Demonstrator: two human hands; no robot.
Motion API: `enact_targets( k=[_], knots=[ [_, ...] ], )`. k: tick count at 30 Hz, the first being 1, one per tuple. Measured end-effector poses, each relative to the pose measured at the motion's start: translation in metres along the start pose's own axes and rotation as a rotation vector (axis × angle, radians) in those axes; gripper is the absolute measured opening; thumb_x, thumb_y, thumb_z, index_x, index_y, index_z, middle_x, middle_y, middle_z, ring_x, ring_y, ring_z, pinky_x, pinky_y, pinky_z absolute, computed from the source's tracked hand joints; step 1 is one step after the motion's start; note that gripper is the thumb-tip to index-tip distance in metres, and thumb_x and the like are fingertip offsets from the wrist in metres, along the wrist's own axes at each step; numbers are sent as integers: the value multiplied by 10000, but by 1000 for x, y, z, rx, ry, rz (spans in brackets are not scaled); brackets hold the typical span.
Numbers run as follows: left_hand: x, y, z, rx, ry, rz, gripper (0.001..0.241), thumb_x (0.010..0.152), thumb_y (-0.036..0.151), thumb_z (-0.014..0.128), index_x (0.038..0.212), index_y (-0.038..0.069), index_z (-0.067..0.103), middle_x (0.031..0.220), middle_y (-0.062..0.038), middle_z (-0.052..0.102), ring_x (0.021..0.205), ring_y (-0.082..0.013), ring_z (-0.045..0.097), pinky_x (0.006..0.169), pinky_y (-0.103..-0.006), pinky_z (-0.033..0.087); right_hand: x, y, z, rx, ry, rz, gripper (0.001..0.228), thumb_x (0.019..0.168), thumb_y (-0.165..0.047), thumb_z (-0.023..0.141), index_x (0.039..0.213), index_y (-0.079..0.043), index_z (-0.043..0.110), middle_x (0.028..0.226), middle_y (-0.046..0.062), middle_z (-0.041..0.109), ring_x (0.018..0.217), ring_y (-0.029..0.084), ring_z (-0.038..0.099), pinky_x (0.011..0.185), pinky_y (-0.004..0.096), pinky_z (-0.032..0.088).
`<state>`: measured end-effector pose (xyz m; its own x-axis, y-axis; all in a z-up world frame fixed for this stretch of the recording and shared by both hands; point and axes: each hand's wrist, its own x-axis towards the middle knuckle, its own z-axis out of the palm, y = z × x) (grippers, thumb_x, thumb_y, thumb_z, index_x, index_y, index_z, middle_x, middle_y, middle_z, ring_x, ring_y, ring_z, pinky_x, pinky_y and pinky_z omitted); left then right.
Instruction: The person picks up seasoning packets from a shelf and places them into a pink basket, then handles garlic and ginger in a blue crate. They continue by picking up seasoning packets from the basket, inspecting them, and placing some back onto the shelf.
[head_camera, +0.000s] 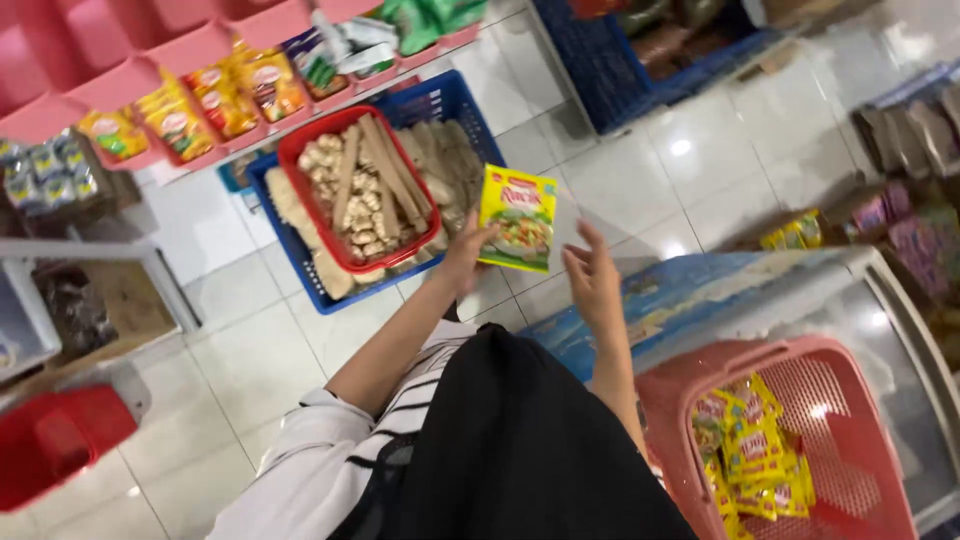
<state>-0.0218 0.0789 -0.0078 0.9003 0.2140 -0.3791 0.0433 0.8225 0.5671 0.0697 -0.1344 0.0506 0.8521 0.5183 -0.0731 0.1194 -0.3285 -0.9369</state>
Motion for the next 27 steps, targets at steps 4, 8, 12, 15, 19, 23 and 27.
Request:
enact_targets(
  k=[4,8,12,15,19,23,27],
  knots=[
    [9,60,-36,157,45,247,921,834,-3,583,1628,180,155,1403,-119,538,1207,-219,592,956,-349,514,49,-50,73,4,-304,86,516,1001,-81,643,1495,-95,494,1007,173,736,929,197,710,782,297,555],
    [18,126,-65,871,232,852,945,890,-106,685,1634,88,134,1604,-243,301,1473,-346,329,1187,-449,314,113,-103,130,-12,-317,-312,307,969,-15,652,1275,-42,643,1131,125,703,973,196,695,805,328,574],
    [19,210,-84,965,421,800,560,983,-12,691,1436,53,369,1268,-159,533,1227,-298,551,1094,-426,433,193,-147,188,-206,-301,-404,191,923,-48,711,1114,-53,720,986,126,720,807,235,682,712,345,543],
    [29,279,-96,1173,492,889,371,981,-11,657,1317,58,517,1265,-154,573,1225,-332,599,1073,-422,466,267,-168,238,-272,-307,-620,150,889,-42,730,1038,-57,720,977,133,723,863,284,699,766,368,543],
    [71,367,-125,1282,589,942,347,943,-32,630,1274,70,615,1263,-188,545,1174,-382,606,1000,-457,510,360,-196,324,-271,-319,-589,171,864,-47,715,1031,-89,712,1032,125,727,889,279,719,754,383,574],
    [124,420,-166,1423,831,1047,387,845,46,714,1226,51,645,1309,-248,514,1115,-419,585,915,-486,537,421,-200,401,-490,-248,-799,229,809,-24,746,1019,-114,754,989,129,729,947,335,685,821,471,514],
    [181,429,-210,1642,942,863,329,885,123,722,1201,41,681,1354,-227,521,1165,-402,582,926,-475,516,466,-172,446,-649,-274,-751,263,833,-37,725,1048,-182,772,1060,82,730,1042,332,658,921,502,491]
  ],
)
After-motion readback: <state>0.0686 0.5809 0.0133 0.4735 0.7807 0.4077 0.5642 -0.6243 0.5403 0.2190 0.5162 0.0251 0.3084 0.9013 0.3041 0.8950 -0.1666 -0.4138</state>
